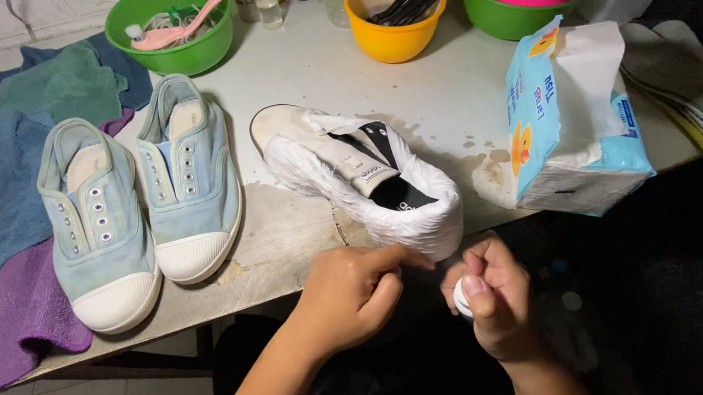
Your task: The person opens a pack of wet wipes, takes one out, and uses it to wipe the exterior of a white sneaker. They then spray a cleaning solution onto the wipe and continue wiping the shoe's surface.
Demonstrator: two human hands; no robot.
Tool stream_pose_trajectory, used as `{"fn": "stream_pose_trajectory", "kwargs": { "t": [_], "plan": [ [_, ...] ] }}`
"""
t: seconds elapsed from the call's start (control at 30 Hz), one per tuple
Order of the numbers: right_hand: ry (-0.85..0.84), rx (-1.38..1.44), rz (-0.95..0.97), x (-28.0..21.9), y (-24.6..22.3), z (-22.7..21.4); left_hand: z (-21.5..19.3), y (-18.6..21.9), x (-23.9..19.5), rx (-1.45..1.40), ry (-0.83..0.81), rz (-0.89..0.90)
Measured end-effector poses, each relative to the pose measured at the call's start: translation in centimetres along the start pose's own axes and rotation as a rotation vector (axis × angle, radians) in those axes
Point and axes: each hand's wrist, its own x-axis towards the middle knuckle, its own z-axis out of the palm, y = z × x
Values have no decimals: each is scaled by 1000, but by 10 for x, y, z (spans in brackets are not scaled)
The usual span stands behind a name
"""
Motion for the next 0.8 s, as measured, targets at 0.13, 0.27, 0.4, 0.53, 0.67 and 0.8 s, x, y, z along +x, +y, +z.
{"fn": "stream_pose_trajectory", "kwargs": {
  "t": [0.13, 0.27, 0.4, 0.53, 0.67, 0.8],
  "plan": [
    [-25, 139, 27, 2, -1, 0, 0, -1, 0, 76, 83, -85],
    [-47, 140, 66, 0, 8, 0, 4, 3, 1, 45, 63, -94],
    [-36, 127, 48, 2, 3, -1, 1, 0, 1, 108, 97, -187],
    [-21, 201, 28, 0, -5, 2, 1, 1, -6, 169, 162, -161],
    [-128, 365, 3, -5, -15, 5, 3, 19, -13, -145, 11, 144],
    [-150, 377, 39, -10, -20, 7, 11, 14, -11, -344, -62, 218]
  ]
}}
